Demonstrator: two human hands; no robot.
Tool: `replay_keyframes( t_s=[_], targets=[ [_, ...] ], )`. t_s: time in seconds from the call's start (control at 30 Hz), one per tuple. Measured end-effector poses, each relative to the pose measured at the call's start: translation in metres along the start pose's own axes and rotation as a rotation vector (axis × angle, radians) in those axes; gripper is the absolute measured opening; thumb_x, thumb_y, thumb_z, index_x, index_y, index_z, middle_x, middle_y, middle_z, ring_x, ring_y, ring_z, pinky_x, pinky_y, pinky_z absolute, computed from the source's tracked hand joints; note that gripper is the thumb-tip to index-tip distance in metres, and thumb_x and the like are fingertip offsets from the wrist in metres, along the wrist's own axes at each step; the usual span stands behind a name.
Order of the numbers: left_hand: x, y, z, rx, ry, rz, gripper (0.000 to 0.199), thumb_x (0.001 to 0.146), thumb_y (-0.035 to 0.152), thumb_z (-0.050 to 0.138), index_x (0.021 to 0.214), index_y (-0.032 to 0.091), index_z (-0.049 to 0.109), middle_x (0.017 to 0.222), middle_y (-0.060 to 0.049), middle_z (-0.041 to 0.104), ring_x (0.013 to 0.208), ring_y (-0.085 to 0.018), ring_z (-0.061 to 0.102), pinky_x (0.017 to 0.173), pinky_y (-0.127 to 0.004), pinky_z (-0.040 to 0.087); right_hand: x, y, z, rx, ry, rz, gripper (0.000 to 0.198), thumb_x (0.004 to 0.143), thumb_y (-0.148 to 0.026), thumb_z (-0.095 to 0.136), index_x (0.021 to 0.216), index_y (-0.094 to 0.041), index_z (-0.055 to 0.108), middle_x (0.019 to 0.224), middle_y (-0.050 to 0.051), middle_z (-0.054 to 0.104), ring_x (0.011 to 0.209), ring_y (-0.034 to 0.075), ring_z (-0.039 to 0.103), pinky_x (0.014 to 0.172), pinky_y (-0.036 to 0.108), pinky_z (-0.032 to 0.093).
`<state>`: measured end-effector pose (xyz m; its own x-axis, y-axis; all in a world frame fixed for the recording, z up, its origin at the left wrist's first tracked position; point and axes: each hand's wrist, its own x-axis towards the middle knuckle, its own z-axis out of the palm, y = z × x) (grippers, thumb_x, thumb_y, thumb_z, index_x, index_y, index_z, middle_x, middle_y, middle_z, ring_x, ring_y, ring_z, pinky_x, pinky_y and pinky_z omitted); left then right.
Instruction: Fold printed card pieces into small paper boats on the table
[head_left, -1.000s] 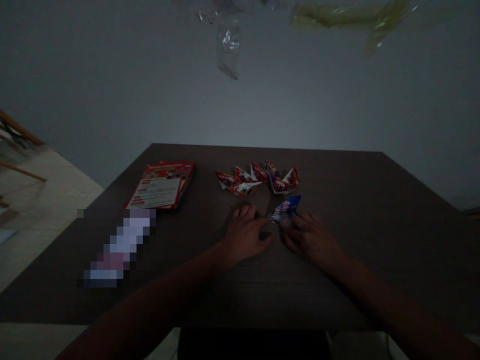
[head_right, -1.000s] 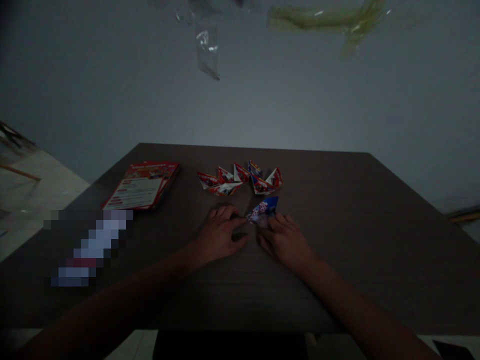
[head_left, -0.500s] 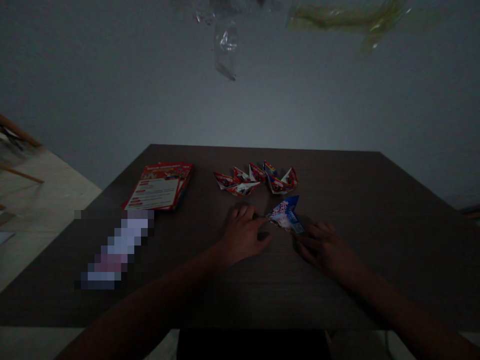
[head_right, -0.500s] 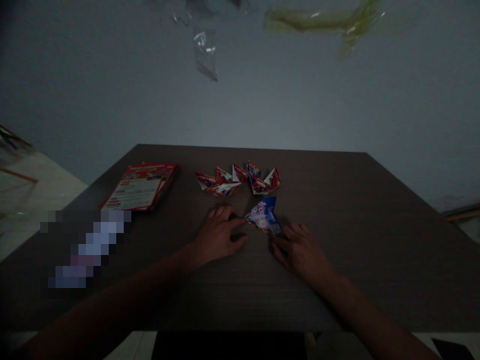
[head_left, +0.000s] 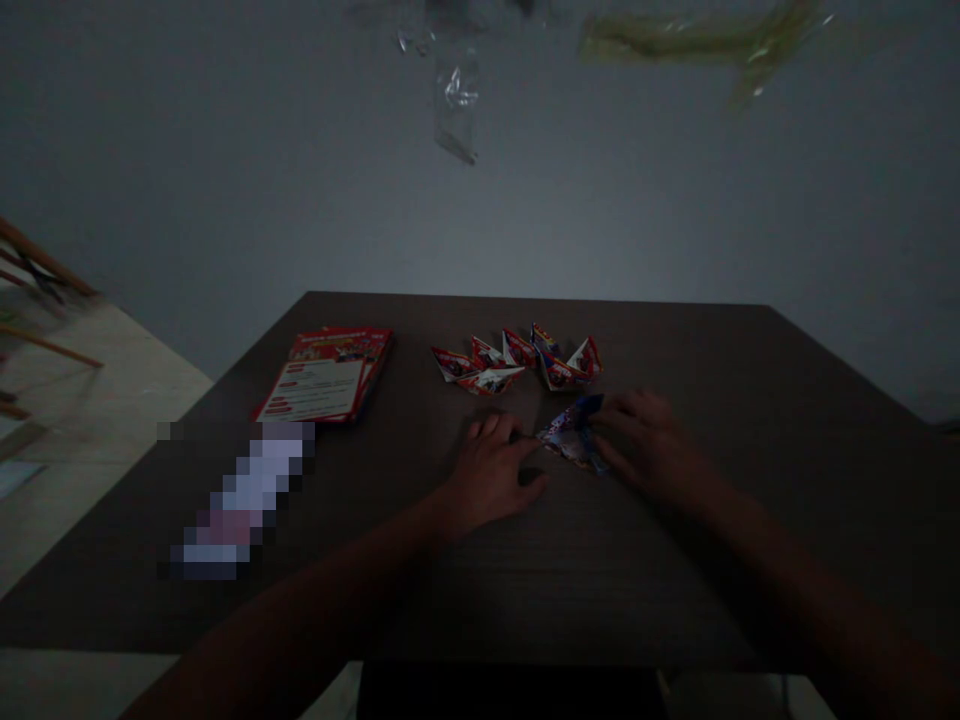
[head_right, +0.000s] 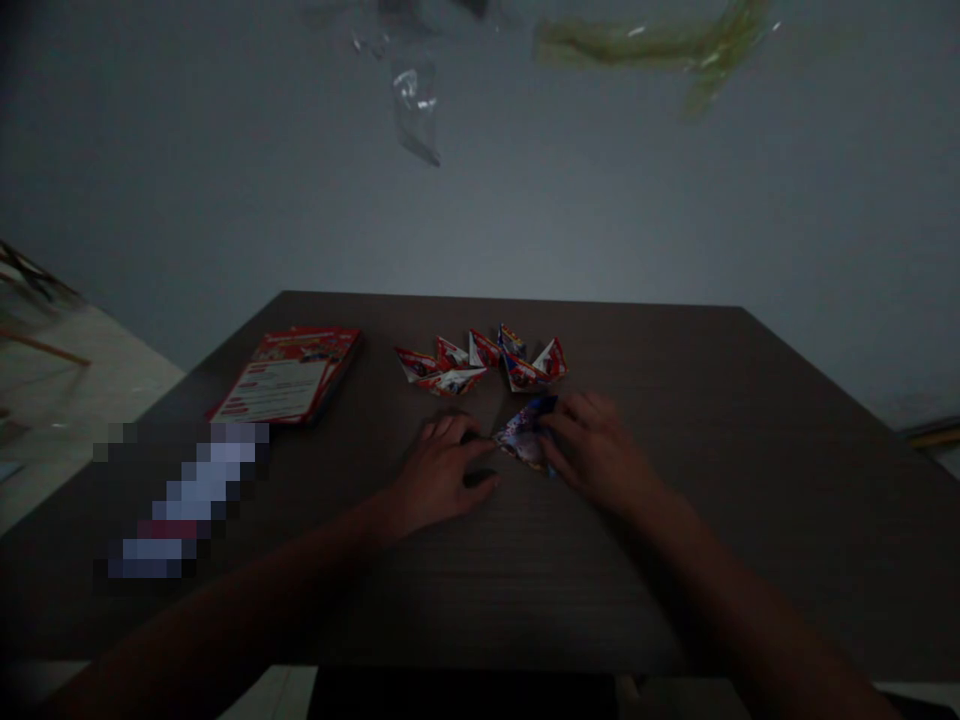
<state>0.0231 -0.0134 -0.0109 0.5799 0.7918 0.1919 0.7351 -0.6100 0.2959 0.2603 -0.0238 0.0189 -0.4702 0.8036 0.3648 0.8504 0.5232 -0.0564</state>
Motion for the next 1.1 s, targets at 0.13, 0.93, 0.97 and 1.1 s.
replay_keyframes(
  t_s=[0.13,0.93,0.97,1.1],
  targets=[
    [0.000,-0.001,-0.001,-0.006,0.007,0.007,0.043,0.078,0.049,0.055,0.114,0.026,0.061,0.112,-0.007,0.050,0.106,-0.026,0.043,0.091,-0.043,0.035,0.024,-0.002,0.003,-0.055,0.013,-0.054,0.032,0.084,-0.032,0.055,0.113,-0.019,0.062,0.122,0.011,0.055,0.109,0.029,0.044,0.092,0.042,0.034],
    [0.011,-0.024,0.005,-0.021,0.040,0.007,0.029,0.085,0.038,0.052,0.110,0.026,0.062,0.114,-0.005,0.052,0.110,-0.023,0.044,0.092,-0.040,0.034,0.032,0.002,0.039,0.404,-0.297,0.339,0.016,0.079,-0.024,0.055,0.084,-0.019,0.069,0.077,0.004,0.071,0.065,0.017,0.064,0.057,0.026,0.046],
    [0.012,-0.025,0.006,-0.019,0.040,0.018,0.029,0.086,0.037,0.051,0.112,0.026,0.061,0.115,-0.005,0.052,0.110,-0.022,0.044,0.093,-0.040,0.034,0.031,0.000,0.037,0.354,-0.292,0.302,0.016,0.080,-0.024,0.055,0.085,-0.019,0.069,0.079,0.005,0.070,0.067,0.017,0.064,0.059,0.027,0.046],
    [0.018,-0.028,0.009,0.004,0.011,0.081,0.027,0.089,0.030,0.048,0.111,0.030,0.062,0.115,-0.004,0.053,0.109,-0.021,0.044,0.092,-0.038,0.034,0.025,-0.008,0.033,0.289,-0.252,0.084,0.016,0.082,-0.018,0.054,0.088,-0.019,0.070,0.093,0.007,0.067,0.083,0.018,0.062,0.075,0.030,0.047]
  ],
)
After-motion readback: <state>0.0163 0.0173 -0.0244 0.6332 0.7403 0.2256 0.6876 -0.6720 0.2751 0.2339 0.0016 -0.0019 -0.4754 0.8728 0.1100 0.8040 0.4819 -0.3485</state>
